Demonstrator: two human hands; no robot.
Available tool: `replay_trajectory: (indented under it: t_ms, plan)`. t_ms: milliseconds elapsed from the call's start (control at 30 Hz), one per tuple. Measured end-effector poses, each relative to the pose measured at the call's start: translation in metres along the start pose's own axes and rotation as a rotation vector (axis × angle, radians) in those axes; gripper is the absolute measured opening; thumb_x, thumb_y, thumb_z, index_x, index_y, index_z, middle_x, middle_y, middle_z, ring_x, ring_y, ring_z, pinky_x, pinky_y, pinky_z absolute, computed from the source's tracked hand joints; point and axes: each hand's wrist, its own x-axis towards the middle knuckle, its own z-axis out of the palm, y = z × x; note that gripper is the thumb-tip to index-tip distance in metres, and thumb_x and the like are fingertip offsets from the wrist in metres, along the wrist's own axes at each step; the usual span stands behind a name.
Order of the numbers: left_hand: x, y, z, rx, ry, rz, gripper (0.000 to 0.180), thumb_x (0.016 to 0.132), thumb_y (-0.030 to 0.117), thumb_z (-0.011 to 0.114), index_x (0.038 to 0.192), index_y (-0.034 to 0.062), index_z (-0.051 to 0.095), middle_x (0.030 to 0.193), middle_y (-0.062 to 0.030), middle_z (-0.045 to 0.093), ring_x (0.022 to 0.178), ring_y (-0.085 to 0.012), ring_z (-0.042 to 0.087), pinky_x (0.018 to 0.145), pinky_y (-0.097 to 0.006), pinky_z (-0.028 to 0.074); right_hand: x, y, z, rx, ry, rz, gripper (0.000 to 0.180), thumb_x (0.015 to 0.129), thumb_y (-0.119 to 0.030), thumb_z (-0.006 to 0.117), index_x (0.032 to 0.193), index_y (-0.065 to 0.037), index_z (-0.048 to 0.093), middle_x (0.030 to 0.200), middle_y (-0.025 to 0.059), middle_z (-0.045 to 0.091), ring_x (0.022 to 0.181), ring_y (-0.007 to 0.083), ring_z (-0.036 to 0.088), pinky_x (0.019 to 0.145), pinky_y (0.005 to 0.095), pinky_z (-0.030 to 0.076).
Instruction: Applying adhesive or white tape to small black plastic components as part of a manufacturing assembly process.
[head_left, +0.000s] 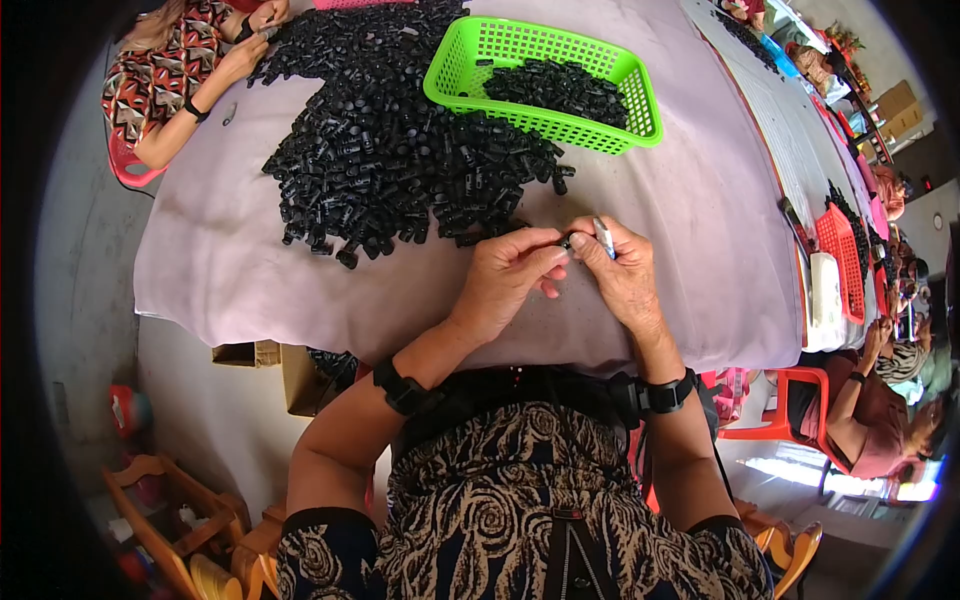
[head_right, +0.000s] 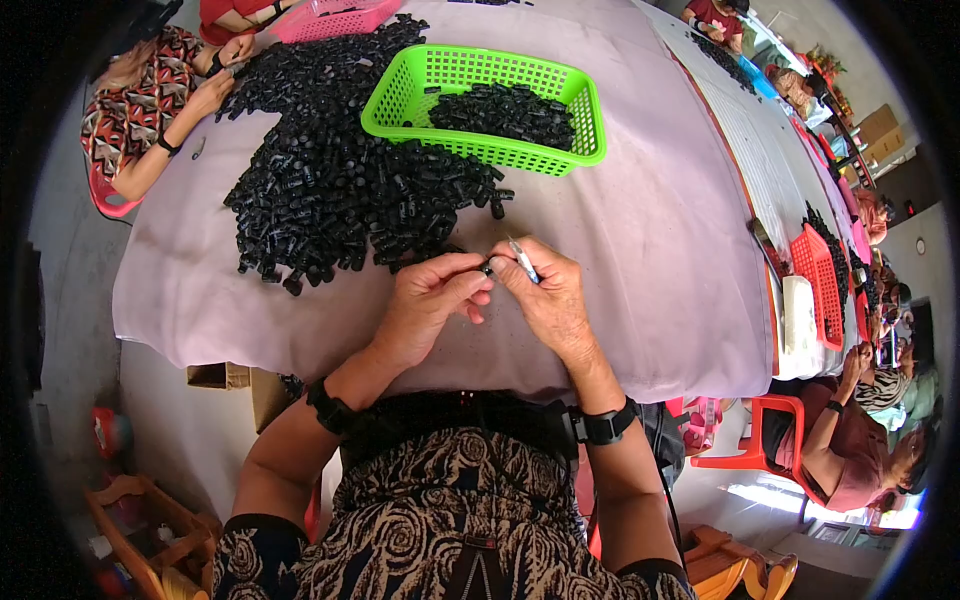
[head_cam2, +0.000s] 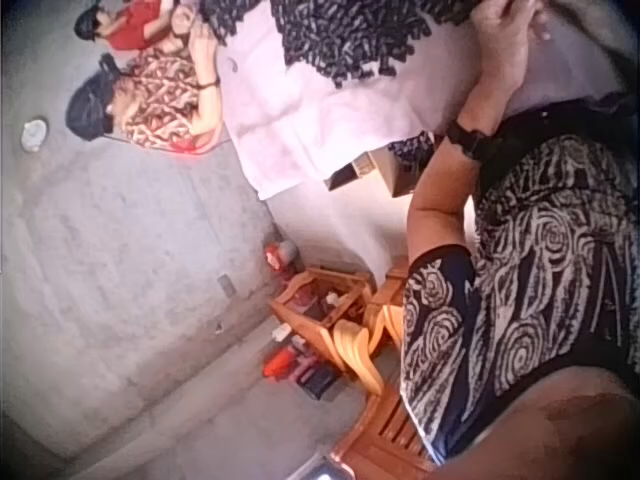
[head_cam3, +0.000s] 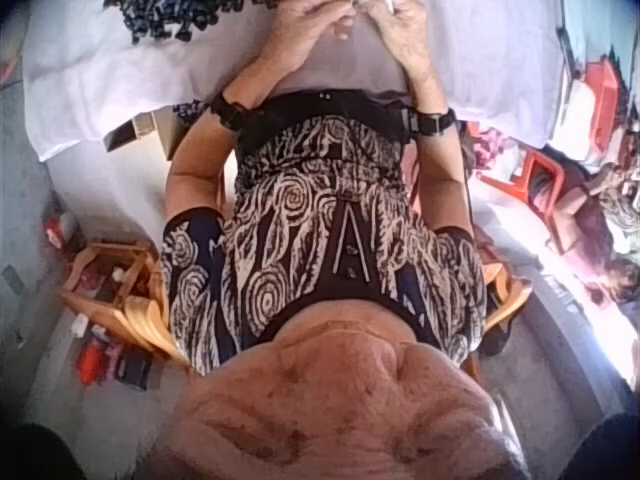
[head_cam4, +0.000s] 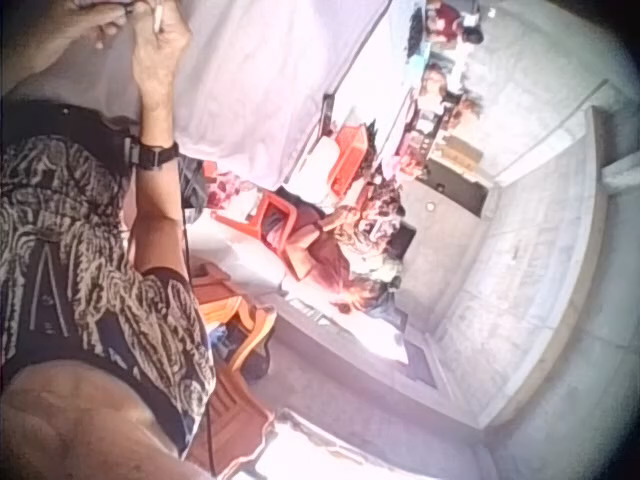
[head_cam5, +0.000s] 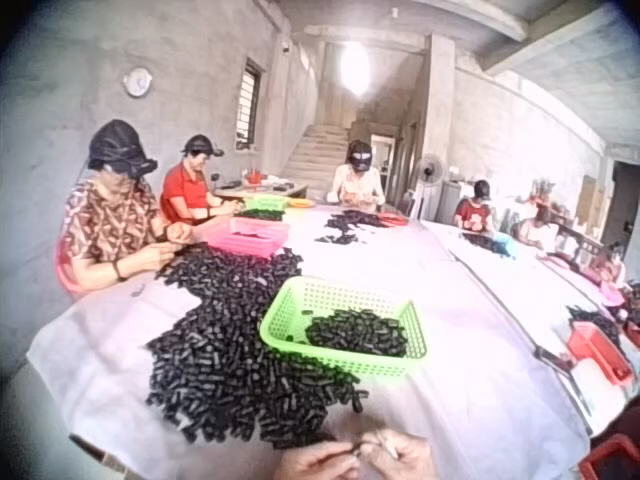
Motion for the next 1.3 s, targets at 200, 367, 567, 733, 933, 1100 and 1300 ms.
replay_trajectory:
  t_ms: [200, 367, 567, 733, 933, 1100, 1300]
  plan:
    - [-0.002, 0.002, 0.006, 0.292, 0.025, 0.169, 0.018, 0.085, 0.002, 0.057, 0.102, -0.0006, 0.061, 0.087, -0.0058, 0.062, 0.074, -0.0097, 0.060, 0.059, -0.021, 0.050, -0.001, -0.003, 0.002, 0.053, -0.027, 0.113, 0.010, 0.083, -0.010, 0.065, 0.084, -0.002, 0.059, 0.070, -0.0053, 0.051, 0.066, 0.0026, 0.043, 0.058, 0.0196, 0.038]
    - [0.000, -0.006, 0.004, 0.312, 0.040, 0.269, 0.015, 0.082, 0.001, 0.060, 0.097, -0.0013, 0.060, 0.080, -0.0037, 0.058, 0.071, -0.0095, 0.060, 0.056, -0.020, 0.049, -0.001, -0.007, 0.003, 0.120, -0.051, 0.166, 0.009, 0.085, -0.009, 0.062, 0.082, -0.001, 0.058, 0.068, -0.0042, 0.052, 0.064, 0.0024, 0.044, 0.056, 0.0191, 0.038]
    - [0.000, -0.009, 0.002, 0.394, 0.047, 0.325, 0.017, 0.080, -0.001, 0.063, 0.096, -0.0008, 0.060, 0.080, -0.0037, 0.057, 0.068, -0.0094, 0.058, 0.056, -0.020, 0.049, -0.002, -0.009, 0.002, 0.133, -0.022, 0.252, 0.009, 0.088, -0.010, 0.056, 0.084, -0.002, 0.058, 0.066, -0.0034, 0.054, 0.061, 0.0032, 0.045, 0.054, 0.0189, 0.038]
    - [0.001, -0.007, 0.004, 0.336, 0.080, 0.309, 0.017, 0.081, 0.002, 0.063, 0.097, -0.0010, 0.059, 0.082, -0.0031, 0.058, 0.069, -0.0083, 0.057, 0.056, -0.021, 0.050, -0.002, -0.009, 0.000, 0.176, -0.040, 0.317, 0.007, 0.088, -0.009, 0.054, 0.089, -0.003, 0.059, 0.068, -0.0038, 0.053, 0.060, 0.0021, 0.043, 0.054, 0.0183, 0.037]
    - [0.003, -0.002, -0.001, 0.161, -0.019, 0.140, 0.019, 0.086, 0.004, 0.058, 0.104, -0.0020, 0.058, 0.090, -0.0062, 0.060, 0.075, -0.0096, 0.058, 0.059, -0.023, 0.052, -0.002, -0.006, -0.002, 0.157, -0.067, 0.199, 0.009, 0.088, -0.007, 0.054, 0.095, -0.002, 0.058, 0.077, -0.0024, 0.055, 0.070, 0.0036, 0.047, 0.062, 0.0200, 0.041]
    - [0.002, -0.001, -0.001, 0.031, -0.019, 0.087, 0.019, 0.085, 0.005, 0.059, 0.103, -0.0013, 0.058, 0.086, -0.0058, 0.059, 0.074, -0.0101, 0.057, 0.058, -0.025, 0.053, -0.001, -0.007, -0.001, 0.152, -0.090, 0.155, 0.011, 0.087, -0.006, 0.056, 0.097, -0.001, 0.058, 0.083, -0.0011, 0.058, 0.080, 0.0059, 0.051, 0.073, 0.0225, 0.044]
    - [0.002, 0.000, -0.001, -0.037, -0.038, 0.055, 0.018, 0.085, 0.004, 0.058, 0.103, -0.0005, 0.059, 0.086, -0.0053, 0.059, 0.074, -0.0100, 0.057, 0.059, -0.026, 0.053, -0.002, -0.003, -0.001, 0.097, -0.093, 0.072, 0.013, 0.086, -0.007, 0.058, 0.098, -0.001, 0.058, 0.083, -0.0008, 0.058, 0.079, 0.0058, 0.052, 0.072, 0.0224, 0.045]
